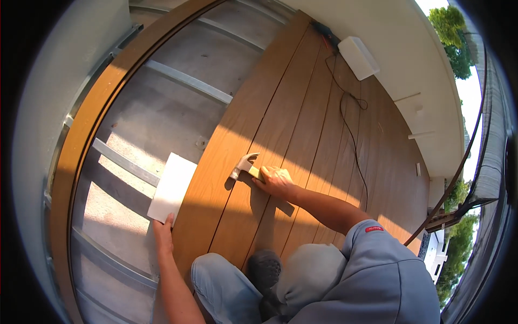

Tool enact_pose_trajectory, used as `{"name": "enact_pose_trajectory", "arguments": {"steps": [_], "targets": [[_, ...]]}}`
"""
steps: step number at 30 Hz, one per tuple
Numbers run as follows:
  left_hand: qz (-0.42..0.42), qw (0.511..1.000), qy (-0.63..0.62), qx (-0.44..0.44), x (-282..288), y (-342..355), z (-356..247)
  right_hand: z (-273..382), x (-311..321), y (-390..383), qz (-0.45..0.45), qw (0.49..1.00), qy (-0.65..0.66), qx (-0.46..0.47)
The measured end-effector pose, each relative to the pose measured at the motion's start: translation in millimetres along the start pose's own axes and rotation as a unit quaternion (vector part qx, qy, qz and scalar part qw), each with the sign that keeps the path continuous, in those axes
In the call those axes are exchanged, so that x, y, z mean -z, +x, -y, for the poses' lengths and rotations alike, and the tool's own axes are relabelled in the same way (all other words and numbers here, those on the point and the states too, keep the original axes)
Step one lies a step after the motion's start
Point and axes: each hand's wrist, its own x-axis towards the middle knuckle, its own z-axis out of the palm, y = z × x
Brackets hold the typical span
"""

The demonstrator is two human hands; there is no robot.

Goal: The person installs decking planks on a balcony by positioning a white spacers and hammering the planks into place.

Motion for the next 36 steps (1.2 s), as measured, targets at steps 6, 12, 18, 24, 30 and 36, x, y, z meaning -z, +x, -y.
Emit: {"name": "enact_pose_trajectory", "arguments": {"steps": [6,12,18,24,30,36], "targets": [[-0.03,1.0,0.005,-0.007,-4,-5,-2,5,-5,-13,-0.038,0.999,-0.02,0.025],[-0.027,0.999,-0.043,0.019,-5,-3,-4,-16,-12,-15,-0.065,0.996,0.057,0.03],[-0.024,0.991,-0.092,0.098,5,-6,-14,-15,-13,-10,-0.028,0.998,0.04,0.042],[-0.025,0.974,0.025,0.222,8,0,-36,-12,-9,-10,-0.015,0.999,0.023,0.028],[-0.015,0.984,0.006,0.177,6,-3,-33,0,-1,-9,0.007,1.0,0.012,-0.004],[-0.02,0.993,-0.076,0.09,-7,-5,-28,-2,-3,-20,-0.023,1.0,-0.01,-0.011]]}}
